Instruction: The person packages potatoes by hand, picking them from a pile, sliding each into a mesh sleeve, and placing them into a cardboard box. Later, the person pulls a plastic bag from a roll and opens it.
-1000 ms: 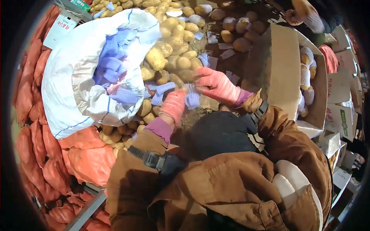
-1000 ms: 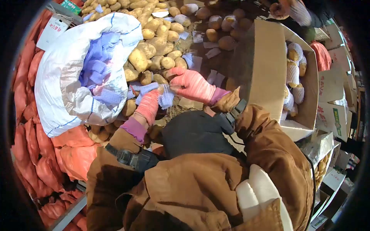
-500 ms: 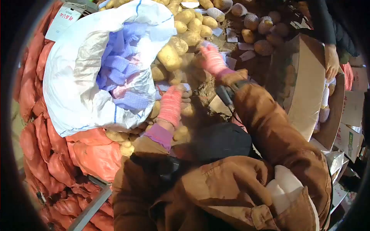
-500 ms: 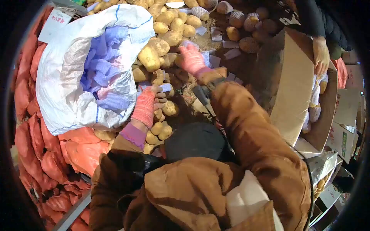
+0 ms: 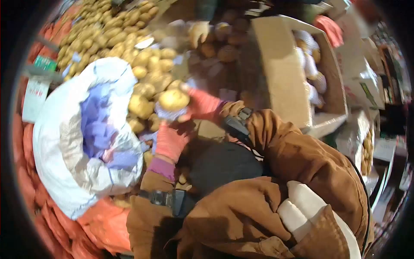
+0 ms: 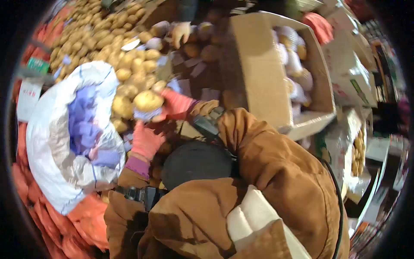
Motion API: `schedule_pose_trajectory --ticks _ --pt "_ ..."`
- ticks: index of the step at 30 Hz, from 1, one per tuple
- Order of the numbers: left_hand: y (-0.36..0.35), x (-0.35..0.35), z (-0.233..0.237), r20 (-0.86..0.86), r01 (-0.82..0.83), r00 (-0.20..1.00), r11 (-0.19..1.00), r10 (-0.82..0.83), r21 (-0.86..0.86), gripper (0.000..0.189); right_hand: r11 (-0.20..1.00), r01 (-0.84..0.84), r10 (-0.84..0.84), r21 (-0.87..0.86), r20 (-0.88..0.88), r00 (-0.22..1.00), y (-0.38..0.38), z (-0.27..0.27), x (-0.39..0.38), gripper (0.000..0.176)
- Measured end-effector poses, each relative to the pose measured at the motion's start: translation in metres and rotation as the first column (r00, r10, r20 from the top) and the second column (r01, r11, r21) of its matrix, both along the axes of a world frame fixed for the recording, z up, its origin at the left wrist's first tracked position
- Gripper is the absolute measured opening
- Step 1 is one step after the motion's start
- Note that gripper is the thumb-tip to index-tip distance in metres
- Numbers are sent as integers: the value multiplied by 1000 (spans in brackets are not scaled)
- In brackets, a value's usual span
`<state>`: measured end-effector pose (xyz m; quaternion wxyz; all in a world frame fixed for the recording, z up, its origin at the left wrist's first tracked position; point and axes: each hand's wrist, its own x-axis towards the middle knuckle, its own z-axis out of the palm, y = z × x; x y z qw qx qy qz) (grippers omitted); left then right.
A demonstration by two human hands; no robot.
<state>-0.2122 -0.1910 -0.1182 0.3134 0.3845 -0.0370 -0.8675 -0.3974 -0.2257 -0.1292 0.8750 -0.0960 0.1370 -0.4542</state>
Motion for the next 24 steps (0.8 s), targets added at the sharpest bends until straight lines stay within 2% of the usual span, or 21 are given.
schedule_pose_trajectory --ticks 1,2,4,5,6,7,8,9,11,12,13,14,15,16,17,18,19,20,21,23,24 --pt "-1 -4 -14 -303 -39 953 995 10 -90 55 999 -47 46 1 32 998 15 24 -3 59" --pt "-5 -9 2 -475 -57 874 993 100 106 52 1000 15 -15 -5 40 999 30 61 -9 58" --pt "-6 -12 32 -143 -110 987 947 69 -303 47 997 50 -55 -52 -95 994 40 64 -28 57" --pt "-4 -28 70 -143 -248 966 930 215 -272 47 995 65 -76 -78 -160 984 47 67 -37 57" --pt "8 -46 104 215 -166 926 846 311 -507 36 963 178 -260 -203 -532 805 61 92 -40 55" --pt "20 -55 107 447 116 842 708 302 -696 30 901 92 -411 -424 -767 494 74 118 -50 57" --pt "33 -59 109 634 417 682 517 365 -747 26 772 -117 -625 -625 -780 43 80 122 -61 61" --pt "47 -62 112 738 691 469 319 485 -649 24 628 -401 -778 -667 -523 -348 86 127 -72 67" --pt "87 -79 154 723 690 618 229 307 -687 22 739 -432 -674 -517 -541 -504 123 174 -96 74" --pt "94 -75 161 651 640 660 173 375 -749 22 740 -424 -666 -522 -486 -566 136 183 -118 72" --pt "94 -65 167 572 591 692 108 441 -799 21 590 -407 -789 -698 -391 -474 144 163 -162 65" --pt "90 -50 173 514 481 728 196 453 -854 19 604 -294 -715 -740 -341 -611 149 147 -198 63" --pt "93 -30 193 474 361 756 316 451 -877 14 537 -255 -692 -804 -247 -678 153 130 -247 60" --pt "96 -10 203 438 270 741 371 508 -888 14 667 -248 -518 -702 -199 -832 163 132 -272 57" --pt "97 6 207 403 173 724 417 560 -892 15 789 -207 -332 -578 -118 -936 174 135 -297 54" --pt "102 17 210 378 79 723 474 578 -877 16 888 -285 -258 -362 120 -959 181 143 -292 53" --pt "106 26 212 355 -10 725 524 591 -852 17 860 -342 -329 -379 101 -939 175 141 -281 52" --pt "107 32 212 329 -98 725 564 605 -820 18 771 -422 -482 -476 -4 -876 162 133 -265 50" --pt "108 37 209 304 -131 746 578 593 -805 18 669 -468 -625 -577 -96 -775 146 131 -226 48" --pt "105 45 200 246 -194 784 602 570 -774 18 461 -555 -865 -692 -212 -454 109 102 -150 44" --pt "100 50 191 224 -173 793 561 567 -809 20 510 -437 -860 -741 -421 -290 94 84 -110 38"
